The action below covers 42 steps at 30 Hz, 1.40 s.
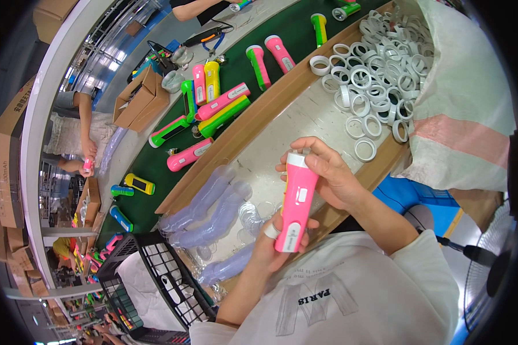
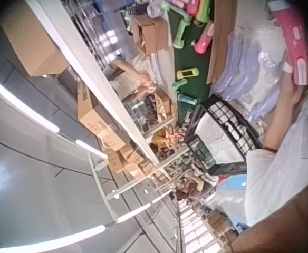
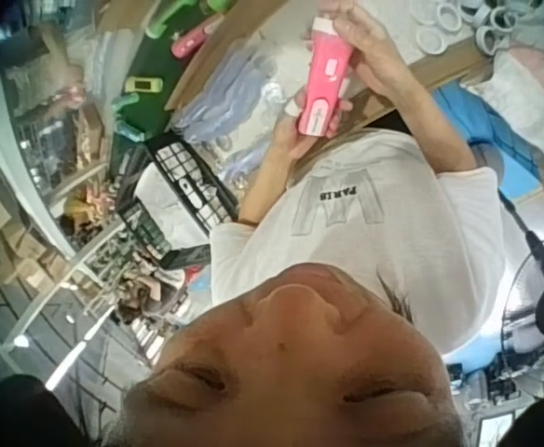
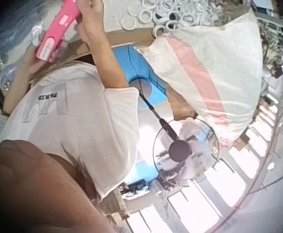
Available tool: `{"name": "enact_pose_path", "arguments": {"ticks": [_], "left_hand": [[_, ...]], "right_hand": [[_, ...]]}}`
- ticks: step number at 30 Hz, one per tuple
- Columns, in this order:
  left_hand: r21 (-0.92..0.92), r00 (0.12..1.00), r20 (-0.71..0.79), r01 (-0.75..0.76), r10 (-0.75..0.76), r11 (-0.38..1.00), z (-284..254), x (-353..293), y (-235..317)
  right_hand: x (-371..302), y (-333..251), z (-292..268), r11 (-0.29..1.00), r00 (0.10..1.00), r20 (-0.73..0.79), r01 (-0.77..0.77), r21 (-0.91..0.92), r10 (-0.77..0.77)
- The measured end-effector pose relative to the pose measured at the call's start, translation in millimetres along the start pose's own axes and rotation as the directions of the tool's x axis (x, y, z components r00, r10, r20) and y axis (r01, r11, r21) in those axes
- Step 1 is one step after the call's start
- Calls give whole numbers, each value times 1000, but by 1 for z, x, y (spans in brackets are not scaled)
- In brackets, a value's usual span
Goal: Assembling plastic flashlight components on a factory line.
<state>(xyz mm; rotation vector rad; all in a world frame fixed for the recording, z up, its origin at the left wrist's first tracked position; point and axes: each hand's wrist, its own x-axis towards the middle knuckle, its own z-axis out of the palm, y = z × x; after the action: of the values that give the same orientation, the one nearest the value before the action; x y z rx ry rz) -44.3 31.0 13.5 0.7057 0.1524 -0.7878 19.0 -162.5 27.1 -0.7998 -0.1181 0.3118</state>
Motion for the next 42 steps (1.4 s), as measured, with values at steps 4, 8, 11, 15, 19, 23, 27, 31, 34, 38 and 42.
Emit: {"name": "enact_pose_path", "arguments": {"ticks": [4,8,11,15,19,23,27,31,34,38,42], "left_hand": [[361,990,-89,-68,107,930,15,-8,-6],[42,990,117,80,-85,996,22,-18,-13],[-230,977,203,107,-60,967,43,-33,-25],[952,792,143,-275,594,137,17,-17,-21],[968,761,101,-223,641,113,6,4,-21],[357,986,-137,-38,93,933,1,3,-2],[-108,994,96,52,-42,993,-18,13,20],[294,966,-214,-75,142,953,-23,61,73],[886,829,-201,-73,523,457,-44,125,146],[991,755,30,-108,655,80,-36,214,207],[827,950,197,-29,241,-562,-60,242,242]], "right_hand": [[3,13,11,991,998,-42,41,127,-36],[1,25,15,928,989,76,92,362,-127],[-4,36,22,746,954,177,67,663,-244],[-14,23,18,956,963,37,262,133,-269],[-6,19,17,966,961,-98,256,-24,-257],[1,19,-2,997,981,-181,72,41,-63],[0,6,-19,999,984,-176,23,48,-14],[-7,-4,-50,723,904,-292,27,-690,-311],[-13,-23,-64,-75,849,-86,-146,-987,-522],[-21,-28,-89,-310,859,-99,-286,-907,-502],[-23,-24,-92,-196,850,-200,-329,-924,-487]]}}
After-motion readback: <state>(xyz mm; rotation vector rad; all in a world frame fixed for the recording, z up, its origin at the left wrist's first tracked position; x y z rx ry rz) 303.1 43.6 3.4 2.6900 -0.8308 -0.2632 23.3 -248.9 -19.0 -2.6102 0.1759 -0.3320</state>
